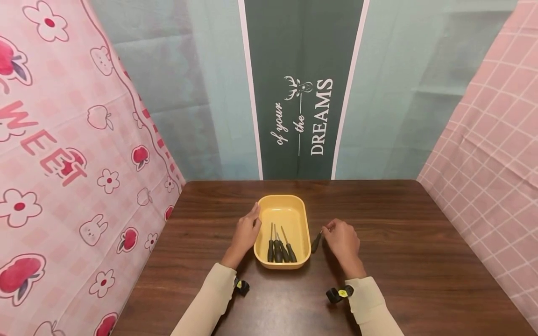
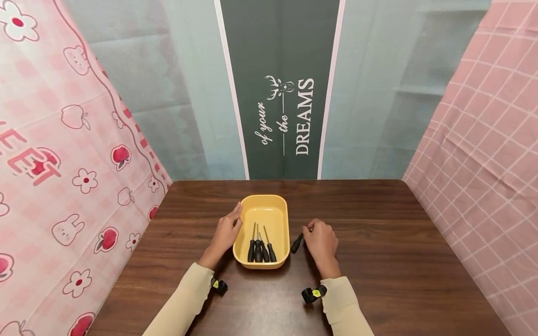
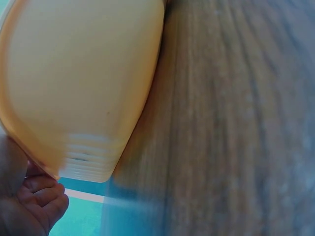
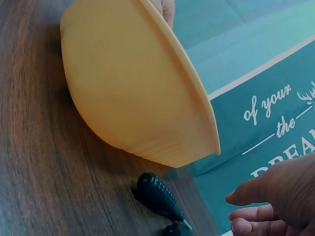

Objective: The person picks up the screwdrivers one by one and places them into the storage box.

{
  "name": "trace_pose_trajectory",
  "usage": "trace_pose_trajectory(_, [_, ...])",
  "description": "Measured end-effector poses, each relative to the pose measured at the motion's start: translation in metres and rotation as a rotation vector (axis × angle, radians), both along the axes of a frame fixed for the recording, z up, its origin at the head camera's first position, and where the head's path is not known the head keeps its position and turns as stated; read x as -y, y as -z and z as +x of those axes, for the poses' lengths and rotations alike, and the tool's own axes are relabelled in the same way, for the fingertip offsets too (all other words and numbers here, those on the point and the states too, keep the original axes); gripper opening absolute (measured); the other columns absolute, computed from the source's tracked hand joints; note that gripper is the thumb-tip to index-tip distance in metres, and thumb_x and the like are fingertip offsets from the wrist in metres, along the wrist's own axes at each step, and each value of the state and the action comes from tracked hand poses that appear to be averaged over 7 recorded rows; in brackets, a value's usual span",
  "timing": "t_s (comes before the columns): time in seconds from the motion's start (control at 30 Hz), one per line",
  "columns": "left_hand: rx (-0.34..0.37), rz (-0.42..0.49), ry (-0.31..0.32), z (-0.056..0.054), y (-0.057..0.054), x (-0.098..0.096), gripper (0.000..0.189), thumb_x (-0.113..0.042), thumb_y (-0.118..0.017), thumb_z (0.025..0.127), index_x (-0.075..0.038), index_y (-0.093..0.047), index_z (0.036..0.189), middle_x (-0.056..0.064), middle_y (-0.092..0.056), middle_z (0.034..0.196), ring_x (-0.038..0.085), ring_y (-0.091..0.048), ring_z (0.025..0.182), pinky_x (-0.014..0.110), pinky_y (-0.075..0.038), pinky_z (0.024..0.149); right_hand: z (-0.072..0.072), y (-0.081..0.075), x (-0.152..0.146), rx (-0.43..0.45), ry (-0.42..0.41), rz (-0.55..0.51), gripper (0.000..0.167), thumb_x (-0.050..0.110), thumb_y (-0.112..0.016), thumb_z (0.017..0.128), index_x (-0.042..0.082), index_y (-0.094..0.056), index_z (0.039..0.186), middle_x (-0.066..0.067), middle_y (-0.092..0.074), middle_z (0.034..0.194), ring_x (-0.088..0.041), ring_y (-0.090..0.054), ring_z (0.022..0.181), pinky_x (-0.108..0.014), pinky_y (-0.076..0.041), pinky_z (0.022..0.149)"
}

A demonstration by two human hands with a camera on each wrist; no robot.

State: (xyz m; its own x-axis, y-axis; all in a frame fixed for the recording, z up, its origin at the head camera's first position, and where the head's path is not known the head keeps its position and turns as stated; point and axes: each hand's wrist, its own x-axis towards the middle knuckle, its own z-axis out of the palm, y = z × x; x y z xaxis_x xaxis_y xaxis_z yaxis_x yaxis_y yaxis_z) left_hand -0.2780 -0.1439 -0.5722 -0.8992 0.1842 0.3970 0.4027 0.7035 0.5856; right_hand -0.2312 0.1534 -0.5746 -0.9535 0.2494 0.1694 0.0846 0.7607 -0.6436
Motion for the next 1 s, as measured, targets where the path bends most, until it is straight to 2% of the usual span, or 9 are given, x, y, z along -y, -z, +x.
trace_pose_trajectory(0.17, [-0.005, -0.007, -0.002, 0.0, 0.0, 0.0, 0.045, -0.001, -0.056, 0.099, 0.004, -0.052, 0.144, 0.01, -0.044, 0.153, 0.029, -0.05, 0.134, 0.044, -0.052, 0.098, 0.001, 0.004, -0.002, 0.01, -0.001, 0.002, 0.02, 0.025, -0.075, 0.09, 0.005, -0.073, 0.091, -0.01, -0.072, 0.082, -0.026, -0.063, 0.067, -0.044, -0.048, 0.054])
trace_pose_trajectory(0.43, [-0.012, -0.01, 0.004, 0.001, 0.0, -0.001, 0.045, -0.002, -0.055, 0.1, 0.004, -0.051, 0.144, 0.011, -0.043, 0.154, 0.03, -0.05, 0.133, 0.041, -0.055, 0.089, 0.001, 0.008, -0.003, 0.02, 0.006, 0.006, 0.021, 0.026, -0.074, 0.089, 0.006, -0.073, 0.091, -0.012, -0.073, 0.085, -0.03, -0.065, 0.071, -0.049, -0.05, 0.057])
trace_pose_trajectory(0.5, [-0.002, -0.015, 0.0, 0.001, 0.0, -0.001, 0.046, -0.002, -0.056, 0.1, 0.003, -0.051, 0.145, 0.011, -0.042, 0.154, 0.031, -0.066, 0.114, 0.038, -0.056, 0.081, 0.0, 0.011, -0.004, 0.029, 0.006, 0.003, 0.02, 0.026, -0.074, 0.089, 0.006, -0.072, 0.091, -0.013, -0.073, 0.086, -0.032, -0.066, 0.072, -0.051, -0.05, 0.059])
trace_pose_trajectory(0.6, [0.002, -0.012, -0.003, 0.002, 0.001, 0.0, 0.046, -0.001, -0.056, 0.099, 0.003, -0.051, 0.145, 0.01, -0.043, 0.154, 0.029, -0.067, 0.11, 0.037, -0.054, 0.077, 0.0, 0.016, -0.004, 0.046, 0.013, -0.005, 0.018, 0.025, -0.074, 0.088, 0.007, -0.073, 0.09, -0.013, -0.073, 0.087, -0.035, -0.067, 0.075, -0.054, -0.051, 0.061])
trace_pose_trajectory(0.67, [0.003, -0.009, -0.002, 0.002, 0.001, 0.0, 0.046, -0.001, -0.056, 0.099, 0.003, -0.051, 0.145, 0.01, -0.043, 0.154, 0.03, -0.067, 0.11, 0.037, -0.055, 0.078, 0.0, 0.019, -0.004, 0.052, 0.016, -0.012, 0.018, 0.025, -0.074, 0.088, 0.007, -0.073, 0.09, -0.013, -0.073, 0.088, -0.034, -0.067, 0.076, -0.054, -0.051, 0.061])
trace_pose_trajectory(0.73, [-0.001, -0.007, -0.001, 0.002, 0.001, 0.0, 0.046, -0.001, -0.056, 0.099, 0.004, -0.051, 0.144, 0.011, -0.043, 0.154, 0.03, -0.054, 0.13, 0.041, -0.055, 0.09, 0.0, 0.02, -0.003, 0.058, 0.02, -0.017, 0.017, 0.024, -0.075, 0.087, 0.007, -0.073, 0.091, -0.013, -0.074, 0.089, -0.034, -0.067, 0.077, -0.054, -0.051, 0.062])
trace_pose_trajectory(0.8, [-0.001, -0.011, -0.003, 0.002, 0.001, 0.0, 0.046, -0.001, -0.056, 0.099, 0.003, -0.051, 0.144, 0.01, -0.043, 0.154, 0.029, -0.057, 0.126, 0.041, -0.055, 0.088, -0.001, 0.022, -0.003, 0.063, 0.021, -0.019, 0.018, 0.023, -0.076, 0.087, 0.007, -0.073, 0.091, -0.013, -0.074, 0.089, -0.033, -0.067, 0.076, -0.053, -0.051, 0.062])
trace_pose_trajectory(0.9, [0.003, -0.015, -0.003, 0.002, 0.0, 0.0, 0.046, -0.002, -0.056, 0.099, 0.003, -0.051, 0.145, 0.01, -0.043, 0.154, 0.027, -0.069, 0.09, 0.036, -0.055, 0.073, -0.002, 0.024, -0.003, 0.072, 0.026, -0.021, 0.017, 0.023, -0.077, 0.086, 0.007, -0.073, 0.091, -0.013, -0.073, 0.089, -0.033, -0.067, 0.076, -0.053, -0.051, 0.061])
trace_pose_trajectory(1.0, [0.007, -0.015, -0.003, 0.001, -0.001, 0.0, 0.046, -0.002, -0.056, 0.1, 0.002, -0.05, 0.145, 0.01, -0.042, 0.155, 0.019, -0.045, 0.055, 0.031, -0.046, 0.061, -0.003, 0.025, -0.002, 0.073, 0.025, -0.026, 0.017, 0.022, -0.077, 0.086, 0.007, -0.072, 0.09, -0.012, -0.073, 0.087, -0.032, -0.066, 0.074, -0.053, -0.05, 0.06])
